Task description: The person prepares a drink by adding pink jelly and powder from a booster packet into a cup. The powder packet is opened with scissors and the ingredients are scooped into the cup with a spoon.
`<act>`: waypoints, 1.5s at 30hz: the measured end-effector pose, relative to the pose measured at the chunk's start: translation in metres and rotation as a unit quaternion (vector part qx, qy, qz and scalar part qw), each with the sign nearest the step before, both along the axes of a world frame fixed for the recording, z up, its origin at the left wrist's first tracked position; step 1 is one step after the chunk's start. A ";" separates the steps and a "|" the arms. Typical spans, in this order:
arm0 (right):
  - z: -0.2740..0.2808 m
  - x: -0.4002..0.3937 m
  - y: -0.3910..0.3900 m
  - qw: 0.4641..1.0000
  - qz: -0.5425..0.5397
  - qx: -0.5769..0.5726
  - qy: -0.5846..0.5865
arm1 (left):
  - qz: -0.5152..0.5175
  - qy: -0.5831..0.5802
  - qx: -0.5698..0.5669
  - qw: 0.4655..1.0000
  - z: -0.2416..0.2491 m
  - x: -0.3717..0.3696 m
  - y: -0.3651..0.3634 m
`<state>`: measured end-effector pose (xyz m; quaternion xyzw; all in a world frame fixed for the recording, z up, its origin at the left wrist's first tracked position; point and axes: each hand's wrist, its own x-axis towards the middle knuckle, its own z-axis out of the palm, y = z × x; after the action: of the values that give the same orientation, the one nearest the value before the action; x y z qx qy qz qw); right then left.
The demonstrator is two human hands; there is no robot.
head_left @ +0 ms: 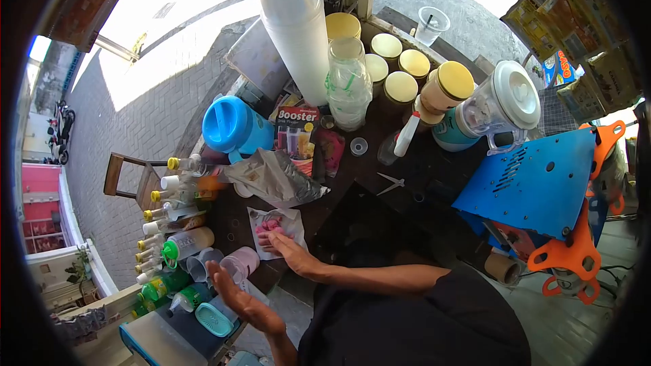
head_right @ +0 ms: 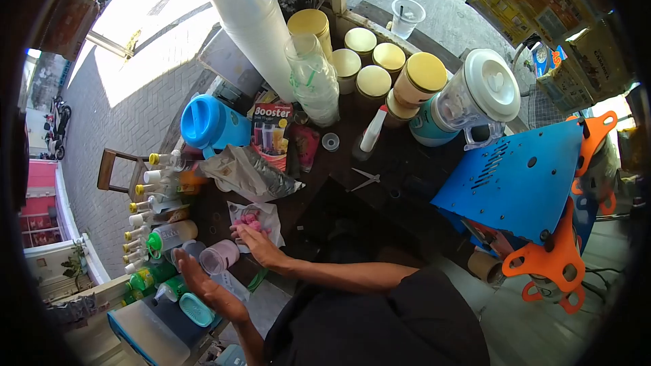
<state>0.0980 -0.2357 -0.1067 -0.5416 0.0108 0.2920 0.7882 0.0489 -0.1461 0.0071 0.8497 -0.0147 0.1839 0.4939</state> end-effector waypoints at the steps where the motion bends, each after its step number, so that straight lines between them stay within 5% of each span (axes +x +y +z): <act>1: 0.025 -0.001 0.006 0.959 0.035 0.196 0.204 | -0.037 0.046 0.153 0.986 -0.025 -0.008 0.003; 2: 0.044 -0.001 0.016 0.835 0.083 0.370 0.399 | -0.002 0.044 0.188 0.981 -0.077 -0.029 0.013; 3: 0.054 0.000 0.027 0.893 0.070 0.249 0.369 | 0.037 0.044 0.230 0.972 -0.122 -0.053 0.026; 4: 0.066 0.007 0.020 0.965 0.119 0.199 0.121 | 0.067 0.103 0.255 0.959 -0.133 -0.062 0.024; 5: 0.075 0.018 0.010 0.973 0.121 0.198 -0.011 | 0.019 0.210 0.281 0.936 -0.119 -0.069 0.026; 6: 0.076 0.027 0.007 0.966 0.111 0.231 -0.009 | 0.018 0.269 0.243 0.932 -0.124 -0.092 0.034; 8: 0.073 0.042 0.021 0.996 0.014 0.086 -0.030 | 0.131 0.335 0.111 0.927 -0.153 -0.161 0.048; 9: 0.066 0.056 0.027 0.978 0.017 -0.097 -0.185 | 0.173 0.403 0.014 0.899 -0.165 -0.202 0.059; 11: 0.031 0.073 0.061 0.963 0.045 -0.117 -0.239 | 0.257 0.589 -0.150 0.751 -0.210 -0.287 0.077; 13: -0.013 0.084 0.105 0.898 0.070 -0.230 -0.368 | 0.388 0.607 -0.331 0.609 -0.240 -0.352 0.056; 20: -0.139 0.078 0.181 0.661 0.229 -0.450 -0.555 | 0.436 0.532 -0.327 0.648 -0.247 -0.360 0.101; 24: -0.157 0.077 0.185 0.651 0.211 -0.440 -0.581 | 0.469 0.481 -0.337 0.659 -0.254 -0.356 0.104; 30: -0.133 0.089 0.194 0.533 0.246 -0.500 -0.636 | 0.434 0.478 -0.309 0.698 -0.284 -0.361 0.120; 32: -0.108 0.094 0.196 0.738 0.192 -0.444 -0.471 | 0.404 0.493 -0.290 0.714 -0.292 -0.364 0.126; 33: -0.094 0.091 0.194 0.736 0.184 -0.456 -0.465 | 0.387 0.505 -0.280 0.719 -0.295 -0.369 0.125; 35: -0.075 0.077 0.175 0.898 0.018 -0.300 -0.322 | 0.337 0.537 -0.254 0.731 -0.300 -0.381 0.123; 36: -0.075 0.072 0.161 0.907 0.013 -0.302 -0.293 | 0.305 0.552 -0.239 0.738 -0.306 -0.383 0.123; 38: -0.047 0.064 0.123 0.973 0.117 -0.189 -0.057 | 0.239 0.576 -0.204 0.755 -0.316 -0.377 0.126; 41: -0.002 0.026 0.071 0.980 0.053 0.071 0.180 | 0.153 0.597 -0.138 0.775 -0.329 -0.364 0.147; 44: 0.019 0.000 0.019 0.974 -0.014 0.143 0.175 | 0.083 0.614 -0.057 0.783 -0.332 -0.356 0.181; 45: 0.016 -0.003 -0.001 0.997 0.012 -0.052 0.050 | 0.062 0.618 -0.029 0.783 -0.330 -0.351 0.195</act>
<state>0.0952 -0.2366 -0.0906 -0.5665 0.0593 0.3272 0.7540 -0.3021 0.0489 -0.3226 0.7656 0.3520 -0.3504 0.4089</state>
